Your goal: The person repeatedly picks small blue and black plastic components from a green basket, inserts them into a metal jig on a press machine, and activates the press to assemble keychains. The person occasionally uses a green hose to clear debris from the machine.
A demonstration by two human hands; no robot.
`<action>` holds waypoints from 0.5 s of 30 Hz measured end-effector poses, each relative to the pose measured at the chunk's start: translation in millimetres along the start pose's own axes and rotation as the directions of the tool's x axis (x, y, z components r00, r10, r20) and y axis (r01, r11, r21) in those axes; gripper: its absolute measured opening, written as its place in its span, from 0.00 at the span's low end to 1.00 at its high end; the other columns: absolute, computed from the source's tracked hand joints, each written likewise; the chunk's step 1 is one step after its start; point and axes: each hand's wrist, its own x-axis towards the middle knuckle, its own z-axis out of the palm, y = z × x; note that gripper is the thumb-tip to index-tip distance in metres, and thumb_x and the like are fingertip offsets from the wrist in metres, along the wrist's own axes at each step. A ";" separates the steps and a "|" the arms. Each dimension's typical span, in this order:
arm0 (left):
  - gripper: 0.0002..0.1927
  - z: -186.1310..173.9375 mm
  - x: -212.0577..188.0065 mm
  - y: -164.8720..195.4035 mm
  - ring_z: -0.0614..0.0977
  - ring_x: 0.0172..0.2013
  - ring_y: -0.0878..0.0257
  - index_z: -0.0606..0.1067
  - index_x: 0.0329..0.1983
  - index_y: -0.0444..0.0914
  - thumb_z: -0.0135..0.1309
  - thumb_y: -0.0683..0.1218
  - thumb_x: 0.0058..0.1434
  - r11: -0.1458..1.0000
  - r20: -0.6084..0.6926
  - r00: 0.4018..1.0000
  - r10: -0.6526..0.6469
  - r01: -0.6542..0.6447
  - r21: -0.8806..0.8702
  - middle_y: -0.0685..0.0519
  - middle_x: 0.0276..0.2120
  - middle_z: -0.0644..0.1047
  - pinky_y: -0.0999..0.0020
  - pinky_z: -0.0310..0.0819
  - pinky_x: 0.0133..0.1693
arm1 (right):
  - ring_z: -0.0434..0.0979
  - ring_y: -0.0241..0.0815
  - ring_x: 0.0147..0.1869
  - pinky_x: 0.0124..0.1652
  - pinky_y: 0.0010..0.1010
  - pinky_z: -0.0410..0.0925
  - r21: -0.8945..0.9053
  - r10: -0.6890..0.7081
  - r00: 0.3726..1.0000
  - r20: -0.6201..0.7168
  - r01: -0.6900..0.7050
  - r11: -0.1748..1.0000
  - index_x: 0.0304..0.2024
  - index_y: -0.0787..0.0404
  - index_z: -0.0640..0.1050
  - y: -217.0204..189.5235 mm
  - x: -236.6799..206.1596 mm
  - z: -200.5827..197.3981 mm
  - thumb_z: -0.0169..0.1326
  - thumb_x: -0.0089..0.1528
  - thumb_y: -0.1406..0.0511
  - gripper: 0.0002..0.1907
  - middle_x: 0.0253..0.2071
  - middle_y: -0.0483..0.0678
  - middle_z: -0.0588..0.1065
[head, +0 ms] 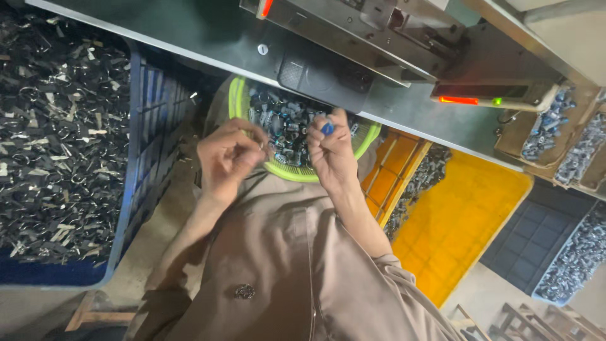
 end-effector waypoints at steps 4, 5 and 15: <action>0.08 2.4 3.4 -1.2 0.80 0.55 0.62 0.77 0.44 0.30 0.59 0.36 0.61 1.000 0.018 1.000 0.008 -0.008 0.028 0.47 0.52 0.78 0.68 0.73 0.57 | 0.74 0.39 0.39 0.39 0.25 0.68 -0.159 0.120 0.992 0.023 -0.115 0.981 0.49 0.58 0.68 2.1 -9.9 3.8 0.55 0.62 0.81 0.19 0.41 0.50 0.74; 0.14 6.3 3.4 -1.9 0.79 0.54 0.61 0.78 0.48 0.28 0.61 0.35 0.59 0.992 0.007 1.000 0.025 -0.026 0.121 0.46 0.51 0.79 0.67 0.72 0.58 | 0.74 0.38 0.39 0.39 0.26 0.69 -0.220 0.114 0.991 0.067 -0.097 0.971 0.49 0.59 0.68 5.2 -12.9 6.0 0.56 0.64 0.79 0.17 0.41 0.50 0.75; 0.16 28.1 7.3 10.0 0.81 0.43 0.60 0.80 0.39 0.37 0.62 0.29 0.48 0.927 0.167 0.968 0.186 -0.229 0.296 0.50 0.43 0.79 0.68 0.76 0.45 | 0.81 0.35 0.44 0.44 0.24 0.73 -0.400 -0.080 0.967 0.244 0.175 0.900 0.47 0.65 0.70 19.2 -45.3 5.1 0.67 0.64 0.71 0.18 0.42 0.48 0.78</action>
